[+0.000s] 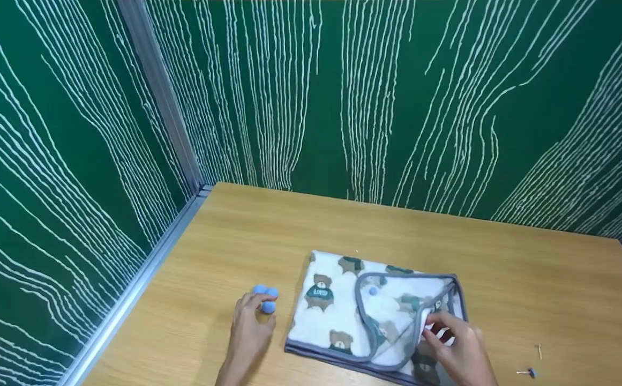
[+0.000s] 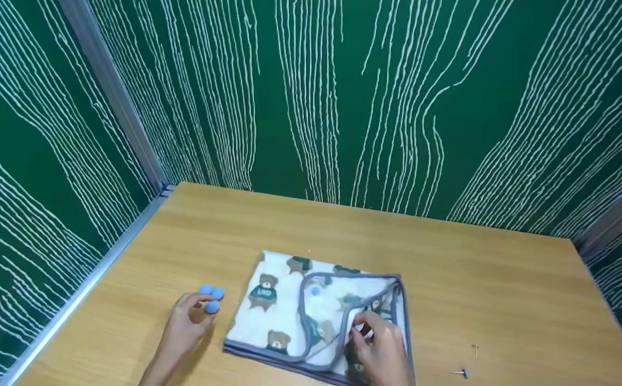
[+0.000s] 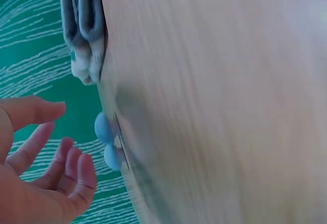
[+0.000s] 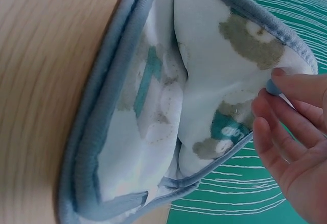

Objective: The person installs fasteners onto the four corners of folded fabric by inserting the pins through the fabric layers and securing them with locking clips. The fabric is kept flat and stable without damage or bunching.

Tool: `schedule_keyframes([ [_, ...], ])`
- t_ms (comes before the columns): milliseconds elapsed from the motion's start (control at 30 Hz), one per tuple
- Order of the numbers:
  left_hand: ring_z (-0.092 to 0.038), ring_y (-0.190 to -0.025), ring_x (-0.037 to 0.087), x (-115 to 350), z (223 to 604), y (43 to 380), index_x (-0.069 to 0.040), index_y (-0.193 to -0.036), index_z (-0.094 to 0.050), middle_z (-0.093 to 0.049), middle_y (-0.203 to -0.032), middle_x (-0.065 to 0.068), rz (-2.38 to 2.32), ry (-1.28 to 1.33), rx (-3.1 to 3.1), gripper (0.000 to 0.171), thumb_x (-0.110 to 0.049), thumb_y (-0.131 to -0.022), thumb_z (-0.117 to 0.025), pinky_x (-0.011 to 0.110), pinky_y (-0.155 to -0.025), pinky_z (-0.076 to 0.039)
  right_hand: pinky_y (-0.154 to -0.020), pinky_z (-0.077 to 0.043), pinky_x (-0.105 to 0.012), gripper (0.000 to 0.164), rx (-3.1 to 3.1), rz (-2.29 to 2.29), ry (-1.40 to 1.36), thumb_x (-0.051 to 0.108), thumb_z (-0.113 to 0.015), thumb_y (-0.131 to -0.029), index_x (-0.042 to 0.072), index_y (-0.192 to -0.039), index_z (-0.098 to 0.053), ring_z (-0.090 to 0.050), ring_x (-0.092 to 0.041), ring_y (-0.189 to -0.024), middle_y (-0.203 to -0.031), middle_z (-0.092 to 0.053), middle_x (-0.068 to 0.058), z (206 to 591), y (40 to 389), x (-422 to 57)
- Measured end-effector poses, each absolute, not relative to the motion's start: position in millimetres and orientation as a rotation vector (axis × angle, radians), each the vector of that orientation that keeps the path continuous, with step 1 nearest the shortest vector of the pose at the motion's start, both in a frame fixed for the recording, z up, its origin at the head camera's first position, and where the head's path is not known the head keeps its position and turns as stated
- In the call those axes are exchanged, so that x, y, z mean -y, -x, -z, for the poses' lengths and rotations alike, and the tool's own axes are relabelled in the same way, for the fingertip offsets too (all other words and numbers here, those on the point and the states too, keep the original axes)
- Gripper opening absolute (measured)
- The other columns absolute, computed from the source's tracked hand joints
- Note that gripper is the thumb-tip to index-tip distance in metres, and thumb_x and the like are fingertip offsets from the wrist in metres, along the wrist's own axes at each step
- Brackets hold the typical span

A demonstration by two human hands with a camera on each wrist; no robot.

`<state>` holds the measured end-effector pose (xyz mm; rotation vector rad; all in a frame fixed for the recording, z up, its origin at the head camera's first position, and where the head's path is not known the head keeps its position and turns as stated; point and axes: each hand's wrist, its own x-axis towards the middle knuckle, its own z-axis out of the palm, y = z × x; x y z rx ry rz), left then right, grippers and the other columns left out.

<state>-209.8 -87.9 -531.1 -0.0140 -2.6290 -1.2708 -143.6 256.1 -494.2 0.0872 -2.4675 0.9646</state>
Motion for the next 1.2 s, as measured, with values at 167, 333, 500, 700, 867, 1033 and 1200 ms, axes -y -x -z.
schedule_keyframes([
  [167, -0.044, -0.105, 0.025, 88.9, 530.5, 215.6, -0.013, -0.096, -0.064, -0.052, -0.106, 0.005, 1.225, -0.019, 2.683, 0.033, 0.0, -0.066, -0.071, 0.041, -0.087, -0.041, -0.047, -0.044, -0.019, 0.028, 2.514, -0.97, -0.016, -0.005, -0.072, -0.062, 0.02, -0.069, -0.059, -0.049, -0.004, -0.05, -0.057, -0.052, 0.013, 489.5, 142.2, -257.0],
  [333, -0.043, -0.106, 0.025, 88.3, 528.9, 222.0, -0.012, -0.097, -0.063, -0.05, -0.107, 0.006, 1.2, -0.052, 2.749, 0.033, 0.001, -0.067, -0.07, 0.04, -0.088, -0.04, -0.049, -0.044, -0.019, 0.023, 2.57, -0.97, 0.058, -0.003, -0.072, -0.063, 0.017, -0.071, -0.061, -0.05, -0.005, -0.052, -0.059, -0.054, 0.01, 485.0, 140.9, -257.8],
  [500, -0.043, -0.106, 0.026, 89.3, 529.9, 225.5, -0.01, -0.098, -0.062, -0.05, -0.107, 0.008, 1.178, -0.075, 2.832, 0.034, 0.002, -0.067, -0.068, 0.042, -0.089, -0.039, -0.049, -0.045, -0.02, 0.021, 2.599, -0.979, 0.07, -0.002, -0.072, -0.064, 0.016, -0.071, -0.062, -0.05, -0.006, -0.053, -0.059, -0.055, 0.009, 483.9, 141.7, -257.7],
  [700, -0.038, -0.117, 0.032, 92.0, 532.8, 226.8, -0.005, -0.105, -0.062, -0.046, -0.122, 0.014, 1.176, 0.037, 2.876, 0.034, 0.004, -0.071, -0.063, 0.044, -0.097, -0.031, -0.051, -0.045, -0.019, 0.016, 2.669, -1.006, 0.133, 0.002, -0.071, -0.067, 0.014, -0.073, -0.062, -0.051, -0.008, -0.055, -0.061, -0.056, 0.006, 480.2, 142.4, -256.3],
  [867, -0.041, -0.114, 0.034, 91.8, 533.1, 227.2, -0.005, -0.099, -0.064, -0.051, -0.115, 0.014, 1.153, 0.042, 2.88, 0.028, 0.003, -0.073, -0.064, 0.041, -0.093, -0.036, -0.05, -0.045, -0.02, 0.019, 2.639, -1.023, 0.1, -0.001, -0.071, -0.065, 0.014, -0.072, -0.062, -0.051, -0.007, -0.054, -0.06, -0.055, 0.006, 481.2, 142.1, -255.7],
  [1033, -0.049, -0.107, 0.034, 92.2, 532.9, 227.3, -0.007, -0.088, -0.062, -0.056, -0.102, 0.011, 1.154, 0.086, 2.875, 0.022, 0.006, -0.07, -0.066, 0.039, -0.086, -0.043, -0.046, -0.044, -0.02, 0.028, 2.537, -0.981, 0.003, -0.004, -0.073, -0.06, 0.019, -0.068, -0.06, -0.049, -0.003, -0.049, -0.056, -0.052, 0.011, 487.2, 140.8, -256.5],
  [1200, -0.052, -0.103, 0.034, 93.9, 533.2, 227.6, -0.006, -0.083, -0.06, -0.058, -0.097, 0.011, 1.127, 0.182, 2.863, 0.019, 0.007, -0.07, -0.065, 0.039, -0.082, -0.046, -0.045, -0.043, -0.019, 0.03, 2.509, -0.964, -0.017, -0.005, -0.074, -0.059, 0.02, -0.067, -0.059, -0.048, -0.003, -0.047, -0.055, -0.052, 0.012, 489.0, 140.6, -257.1],
])
